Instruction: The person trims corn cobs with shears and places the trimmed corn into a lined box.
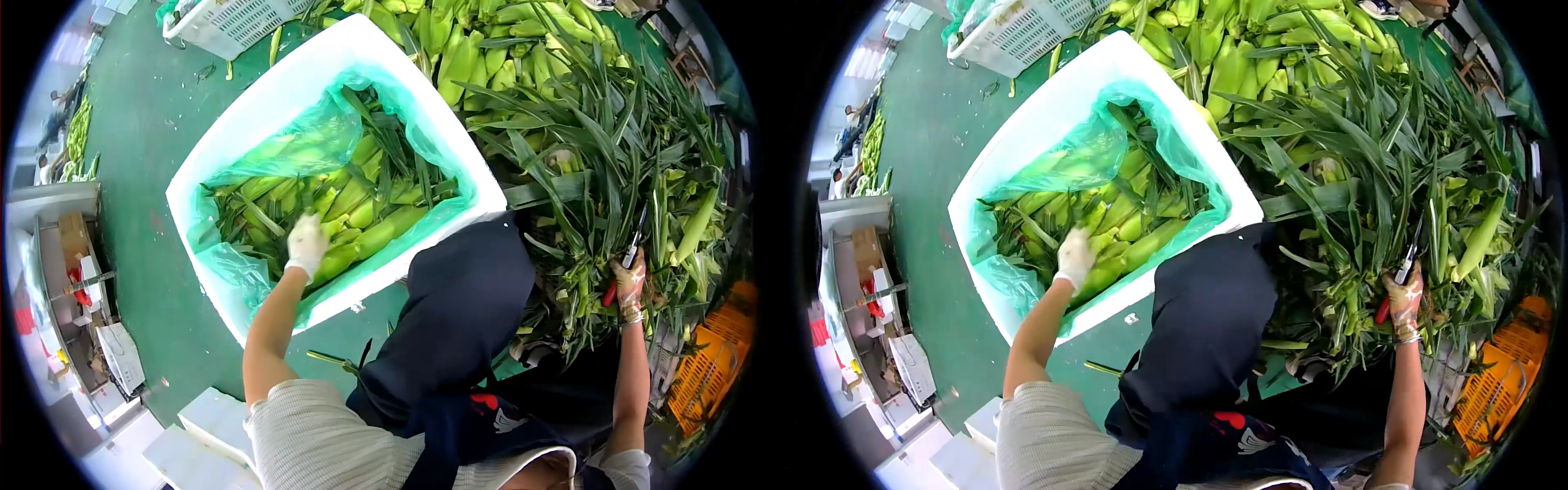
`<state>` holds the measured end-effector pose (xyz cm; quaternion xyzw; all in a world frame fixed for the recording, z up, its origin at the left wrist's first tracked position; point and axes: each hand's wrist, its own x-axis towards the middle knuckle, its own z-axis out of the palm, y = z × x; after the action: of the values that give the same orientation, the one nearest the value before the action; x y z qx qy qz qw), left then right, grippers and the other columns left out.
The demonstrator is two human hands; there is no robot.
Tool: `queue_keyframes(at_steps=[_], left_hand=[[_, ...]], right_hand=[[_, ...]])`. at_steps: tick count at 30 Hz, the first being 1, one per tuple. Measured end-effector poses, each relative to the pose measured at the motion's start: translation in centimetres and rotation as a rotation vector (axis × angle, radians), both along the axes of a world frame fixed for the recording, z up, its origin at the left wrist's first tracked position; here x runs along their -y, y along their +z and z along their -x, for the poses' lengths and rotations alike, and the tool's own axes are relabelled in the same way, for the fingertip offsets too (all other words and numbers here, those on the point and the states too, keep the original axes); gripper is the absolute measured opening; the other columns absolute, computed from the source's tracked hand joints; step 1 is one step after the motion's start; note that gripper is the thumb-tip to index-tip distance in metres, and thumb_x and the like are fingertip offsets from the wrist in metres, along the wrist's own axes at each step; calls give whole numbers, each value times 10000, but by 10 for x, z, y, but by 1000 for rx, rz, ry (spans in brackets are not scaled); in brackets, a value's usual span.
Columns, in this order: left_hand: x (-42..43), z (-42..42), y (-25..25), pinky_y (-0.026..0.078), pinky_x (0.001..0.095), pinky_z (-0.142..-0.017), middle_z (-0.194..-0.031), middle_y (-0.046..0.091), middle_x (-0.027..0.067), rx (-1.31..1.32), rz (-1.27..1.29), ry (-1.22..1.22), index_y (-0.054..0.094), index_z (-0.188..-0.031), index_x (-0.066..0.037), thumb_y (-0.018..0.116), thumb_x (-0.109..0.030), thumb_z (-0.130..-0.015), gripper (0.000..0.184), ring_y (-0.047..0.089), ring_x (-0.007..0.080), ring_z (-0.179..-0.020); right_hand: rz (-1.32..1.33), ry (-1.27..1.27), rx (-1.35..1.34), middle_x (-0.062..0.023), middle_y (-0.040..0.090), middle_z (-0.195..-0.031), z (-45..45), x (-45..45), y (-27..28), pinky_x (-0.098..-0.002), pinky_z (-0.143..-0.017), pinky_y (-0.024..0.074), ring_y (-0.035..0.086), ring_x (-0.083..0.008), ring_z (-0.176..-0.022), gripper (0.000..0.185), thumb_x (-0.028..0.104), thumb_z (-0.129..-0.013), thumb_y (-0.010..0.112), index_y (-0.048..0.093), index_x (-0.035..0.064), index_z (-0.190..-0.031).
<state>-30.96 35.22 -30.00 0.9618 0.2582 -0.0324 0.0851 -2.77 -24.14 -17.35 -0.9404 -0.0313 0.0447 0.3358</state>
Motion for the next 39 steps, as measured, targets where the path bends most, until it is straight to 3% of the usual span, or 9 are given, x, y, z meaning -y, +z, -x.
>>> queue_keyframes(at_steps=[6,9,10,12,16,22,26,32,39], left_hand=[[-12,-131,-38,484,444,-772,-928,556,219,234,-96,-216,530,-1020,-4,598,-106,-746,300,568,357,-930],[-82,-215,-3,457,439,-853,-1068,575,254,307,-4,103,537,-1091,23,603,-157,-779,366,545,407,-1010],[-108,-241,22,479,429,-773,-920,633,227,609,55,234,604,-995,-5,590,-229,-800,297,606,383,-878],[-127,-255,86,475,403,-618,-670,637,175,446,131,304,661,-754,-47,524,-346,-833,338,625,323,-605],[-145,-244,138,468,315,-885,-1204,599,136,1068,160,85,544,-1253,-33,721,-168,-793,510,600,180,-995],[-253,-217,233,490,332,-722,-845,672,175,320,-23,430,651,-1063,-73,602,-304,-827,333,639,269,-754],[-126,-172,176,486,399,-568,-675,623,162,659,-403,185,604,-802,-29,565,-239,-875,225,603,301,-611],[-24,-146,-22,510,352,-782,-977,625,184,-91,-68,-115,575,-1052,-27,653,-333,-777,418,621,299,-913],[-3,-137,-17,495,372,-801,-1062,558,163,-253,-131,85,490,-1150,32,626,-434,-797,601,601,294,-924]], right_hand=[[112,-64,-29,-119,625,-989,1,6,2,-320,-804,478,600,-219,-857,637,116,-680,738,472,-29,-1241],[201,-148,-151,-175,601,-1133,1,11,0,-340,-892,469,603,-276,-996,795,157,-653,769,400,-29,-1333],[206,-153,-155,-175,601,-1133,-1,15,-5,-340,-892,469,603,-276,-996,795,157,-653,769,400,-29,-1333],[251,-99,-44,-182,590,-1149,1,29,-15,-345,-904,461,593,-281,-1013,826,172,-638,777,390,-39,-1336],[326,-90,18,-189,565,-1171,7,32,-17,-350,-932,439,569,-281,-1038,812,130,-632,759,389,-51,-1332],[145,-138,-75,-207,546,-1205,4,31,-16,-361,-951,429,546,-309,-1089,845,136,-614,751,373,-56,-1345],[246,-121,-37,-196,570,-1154,8,18,-9,-357,-926,445,565,-302,-1042,812,133,-620,746,393,-48,-1328],[102,-89,-106,-147,600,-1056,9,-4,11,-346,-856,474,590,-271,-928,709,91,-631,732,442,-25,-1268],[141,-50,-99,-183,606,-1078,8,8,-1,-359,-870,472,602,-297,-958,749,129,-623,767,435,-32,-1276]])
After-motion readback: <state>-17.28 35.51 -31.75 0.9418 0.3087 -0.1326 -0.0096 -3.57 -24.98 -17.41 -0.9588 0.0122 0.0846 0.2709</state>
